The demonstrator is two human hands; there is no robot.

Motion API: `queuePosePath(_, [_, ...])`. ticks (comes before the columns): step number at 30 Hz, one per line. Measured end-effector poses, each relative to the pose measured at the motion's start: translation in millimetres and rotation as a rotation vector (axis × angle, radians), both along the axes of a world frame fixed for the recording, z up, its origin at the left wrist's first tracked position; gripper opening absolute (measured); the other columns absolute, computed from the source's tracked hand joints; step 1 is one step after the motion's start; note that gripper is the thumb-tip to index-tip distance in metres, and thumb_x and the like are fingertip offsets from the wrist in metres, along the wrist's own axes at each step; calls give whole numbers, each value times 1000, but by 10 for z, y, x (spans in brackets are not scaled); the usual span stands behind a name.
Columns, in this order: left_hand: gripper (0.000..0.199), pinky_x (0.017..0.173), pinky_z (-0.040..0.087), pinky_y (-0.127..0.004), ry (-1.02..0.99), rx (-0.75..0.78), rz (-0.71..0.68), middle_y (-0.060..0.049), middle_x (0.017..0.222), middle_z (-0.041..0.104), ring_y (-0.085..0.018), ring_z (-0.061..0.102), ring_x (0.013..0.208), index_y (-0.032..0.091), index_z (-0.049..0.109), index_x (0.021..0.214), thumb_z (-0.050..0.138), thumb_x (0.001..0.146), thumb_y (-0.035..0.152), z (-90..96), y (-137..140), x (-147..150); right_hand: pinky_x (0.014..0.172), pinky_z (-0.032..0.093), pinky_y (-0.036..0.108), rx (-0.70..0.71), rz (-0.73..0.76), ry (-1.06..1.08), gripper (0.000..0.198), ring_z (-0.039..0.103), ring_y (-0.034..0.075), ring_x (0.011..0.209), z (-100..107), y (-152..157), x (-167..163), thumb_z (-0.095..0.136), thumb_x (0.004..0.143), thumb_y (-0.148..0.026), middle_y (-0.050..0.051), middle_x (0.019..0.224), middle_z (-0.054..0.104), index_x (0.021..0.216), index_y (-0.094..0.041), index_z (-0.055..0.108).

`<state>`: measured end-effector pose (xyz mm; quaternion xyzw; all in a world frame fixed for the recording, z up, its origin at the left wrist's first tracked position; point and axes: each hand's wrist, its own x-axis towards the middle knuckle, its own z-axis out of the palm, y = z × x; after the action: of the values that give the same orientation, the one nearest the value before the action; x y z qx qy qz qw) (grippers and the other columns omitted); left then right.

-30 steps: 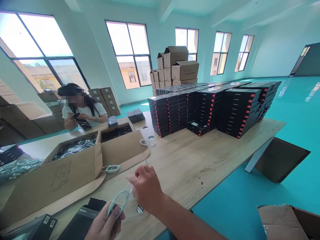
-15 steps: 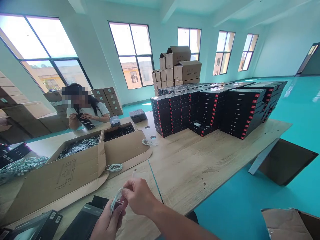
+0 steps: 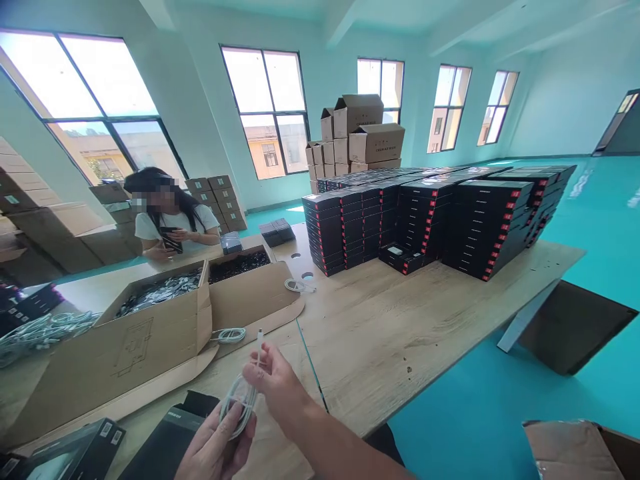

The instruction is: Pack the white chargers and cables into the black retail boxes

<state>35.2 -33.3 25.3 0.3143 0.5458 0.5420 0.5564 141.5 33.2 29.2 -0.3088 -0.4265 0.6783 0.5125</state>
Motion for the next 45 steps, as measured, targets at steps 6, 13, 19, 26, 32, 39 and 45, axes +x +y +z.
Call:
queuePosePath(6, [57, 42, 24, -24, 262, 35, -266, -3, 60, 65, -10, 43, 41, 21, 67, 89, 65, 75, 76, -87, 97, -39, 75, 55, 37, -164, 98, 276, 63, 49, 10, 36, -42, 165, -20, 67, 74, -79, -9, 37, 43, 55, -22, 50])
queuePosePath(13, [21, 61, 31, -31, 1118, -23, -185, -1, 62, 62, -22, 53, 64, 26, 51, 60, 67, 68, 39, -134, 388, -350, 70, 59, 35, -297, -118, 339, 56, 38, 6, 29, -148, 461, 321, 76, 74, -68, -13, 33, 38, 58, -22, 51])
queuePosePath(19, [24, 61, 30, -32, 964, 16, -141, 1, 53, 53, -21, 51, 60, 27, 43, 53, 63, 66, 22, -203, 512, -163, 90, 56, 37, -290, -239, 309, 43, 77, 24, 83, -252, 435, 493, 89, 61, -44, 6, 75, 78, 89, -17, 70])
queuePosePath(26, [52, 73, 60, -41, 301, 60, 96, -13, 112, 72, -27, 75, 92, 22, 40, 129, 56, 83, 39, -377, 386, 157, 120, 34, 47, 66, -338, -24, 56, 54, 29, 137, -405, 253, 268, 60, 90, -65, 14, 130, 72, 120, -19, 73])
queuePosePath(32, [59, 76, 63, -39, -364, 95, 152, -12, 121, 76, -31, 74, 103, 23, 64, 116, 85, 62, 31, -513, 262, 37, 128, 17, 55, 485, -217, -585, 50, 28, 30, 154, -614, 112, 150, 51, 100, -43, 9, 162, 42, 146, -27, 57])
queuePosePath(39, [54, 84, 64, -40, -367, 116, 129, -12, 110, 81, -31, 76, 102, 21, 68, 111, 92, 65, 36, -511, 164, -63, 113, 41, 48, 226, 382, -271, 73, 48, 27, 142, -611, 208, 479, 55, 90, -32, 11, 164, 38, 159, -31, 34])
queuePosePath(45, [52, 88, 63, -40, -330, 145, 119, -11, 111, 81, -31, 76, 105, 20, 69, 111, 91, 67, 35, -612, 177, -44, 88, 51, 36, 66, 256, -134, 73, 69, 21, 95, -646, 234, 457, 80, 75, -34, 5, 103, 74, 143, -22, 56])
